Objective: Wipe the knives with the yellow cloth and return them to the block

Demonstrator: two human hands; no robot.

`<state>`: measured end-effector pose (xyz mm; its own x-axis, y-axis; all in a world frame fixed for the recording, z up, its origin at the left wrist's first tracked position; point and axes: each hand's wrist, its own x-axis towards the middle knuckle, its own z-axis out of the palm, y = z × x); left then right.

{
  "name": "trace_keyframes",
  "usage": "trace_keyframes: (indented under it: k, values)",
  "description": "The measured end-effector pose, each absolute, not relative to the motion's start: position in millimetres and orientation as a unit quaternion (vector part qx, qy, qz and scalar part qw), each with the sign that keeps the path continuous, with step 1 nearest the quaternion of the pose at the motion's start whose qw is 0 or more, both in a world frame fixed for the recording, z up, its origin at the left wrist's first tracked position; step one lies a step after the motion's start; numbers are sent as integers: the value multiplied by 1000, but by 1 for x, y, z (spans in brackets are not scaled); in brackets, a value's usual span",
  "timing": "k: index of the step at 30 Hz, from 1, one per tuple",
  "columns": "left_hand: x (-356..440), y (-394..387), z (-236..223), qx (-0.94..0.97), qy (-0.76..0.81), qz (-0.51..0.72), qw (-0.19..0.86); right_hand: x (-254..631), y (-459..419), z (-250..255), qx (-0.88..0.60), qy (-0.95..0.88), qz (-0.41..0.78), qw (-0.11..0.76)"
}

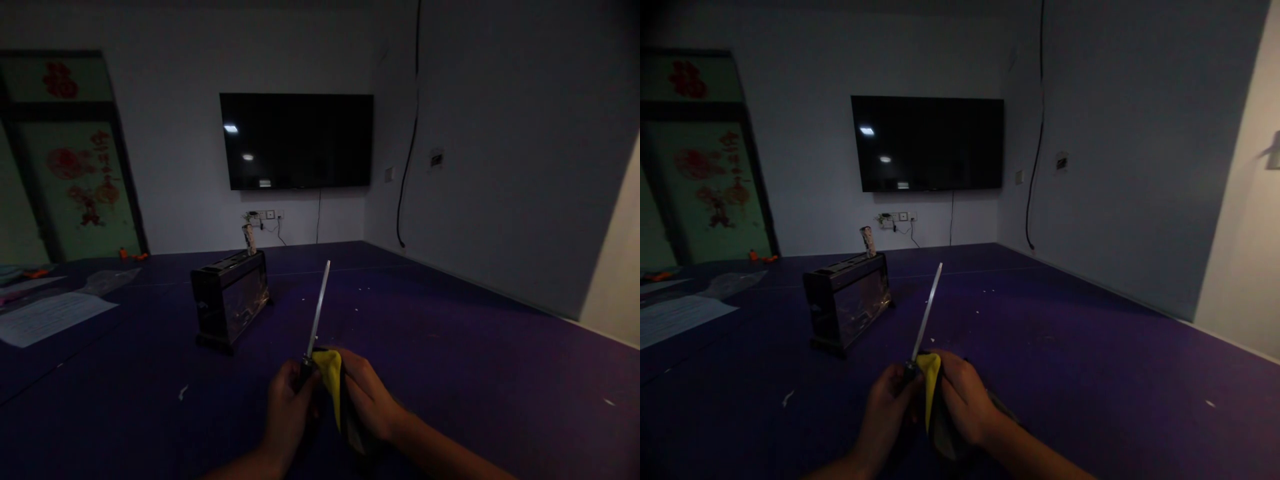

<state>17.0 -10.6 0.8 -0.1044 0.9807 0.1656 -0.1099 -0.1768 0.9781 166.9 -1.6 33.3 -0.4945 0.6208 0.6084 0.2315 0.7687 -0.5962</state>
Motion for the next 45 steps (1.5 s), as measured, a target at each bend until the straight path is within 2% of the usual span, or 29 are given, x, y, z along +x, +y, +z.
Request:
trace_keyframes:
  k: [5,16,24,33,45]
  values:
    - [18,-16,8,500,442,591,452,168,-1,29,-238,-865,130,423]
    - [16,-15,7,507,422,587,469,163,-4,37,-272,-849,134,433]
    - [17,-17,3,516,395,562,512,162,-2,37,-264,-824,220,451]
    - [16,-16,6,531,450,552,459,164,-2,32,-250,-810,230,477]
    - [18,-18,3,546,430,507,510,160,-3,33,-259,-757,368,474]
